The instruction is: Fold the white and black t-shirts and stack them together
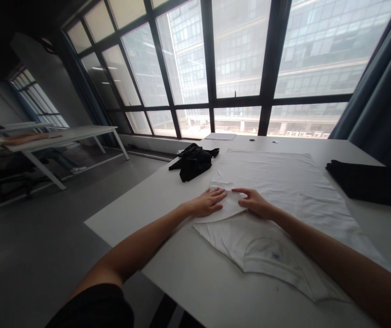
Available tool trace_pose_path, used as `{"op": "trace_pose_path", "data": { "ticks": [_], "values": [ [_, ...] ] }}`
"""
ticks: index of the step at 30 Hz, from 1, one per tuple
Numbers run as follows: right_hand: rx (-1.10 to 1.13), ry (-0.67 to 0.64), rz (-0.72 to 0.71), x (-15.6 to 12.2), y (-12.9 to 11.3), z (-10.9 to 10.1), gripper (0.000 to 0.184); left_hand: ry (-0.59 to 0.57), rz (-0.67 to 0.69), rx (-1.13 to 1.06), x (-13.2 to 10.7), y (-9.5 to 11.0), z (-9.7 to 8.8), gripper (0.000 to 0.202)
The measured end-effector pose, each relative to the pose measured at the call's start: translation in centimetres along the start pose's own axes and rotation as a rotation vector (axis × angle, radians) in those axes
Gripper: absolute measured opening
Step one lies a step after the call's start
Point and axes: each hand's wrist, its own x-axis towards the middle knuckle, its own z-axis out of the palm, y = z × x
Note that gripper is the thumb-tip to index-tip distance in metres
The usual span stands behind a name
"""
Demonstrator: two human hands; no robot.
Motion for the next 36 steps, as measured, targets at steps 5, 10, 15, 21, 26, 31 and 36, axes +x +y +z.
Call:
{"op": "trace_pose_path", "data": {
  "ticks": [5, 10, 15, 21, 26, 31, 36],
  "values": [
    [0.115, 0.042, 0.091, 0.4, 0.1, 0.2, 0.048, -0.029, 0.049, -0.015, -0.2, 0.6, -0.7, 0.059],
    [0.224, 0.069, 0.198, 1.6, -0.5, 0.4, 0.033, 0.087, 0.065, -0.031, 0.1, 1.0, -0.1, 0.049],
    [0.262, 0.196, 0.321, 5.6, -1.4, 0.5, 0.023, 0.135, 0.061, 0.048, 0.3, 1.2, 0.7, 0.051],
    [0.178, 0.369, 0.343, 9.3, -0.6, 1.9, 0.032, 0.113, 0.147, 0.052, 0.0, 1.1, 0.6, 0.056],
    [0.044, 0.490, 0.229, 9.6, 0.2, 2.2, 0.050, 0.085, 0.174, 0.041, -0.2, 1.0, 0.3, 0.057],
    [-0.231, 0.503, -0.188, 9.5, 0.6, 1.4, 0.048, 0.036, 0.187, -0.030, -0.3, 1.2, -0.2, 0.064],
    [-0.487, 0.448, -0.043, 10.0, 2.0, 0.7, 0.043, -0.055, 0.207, -0.068, -0.3, 1.4, -0.5, 0.057]
  ]
}}
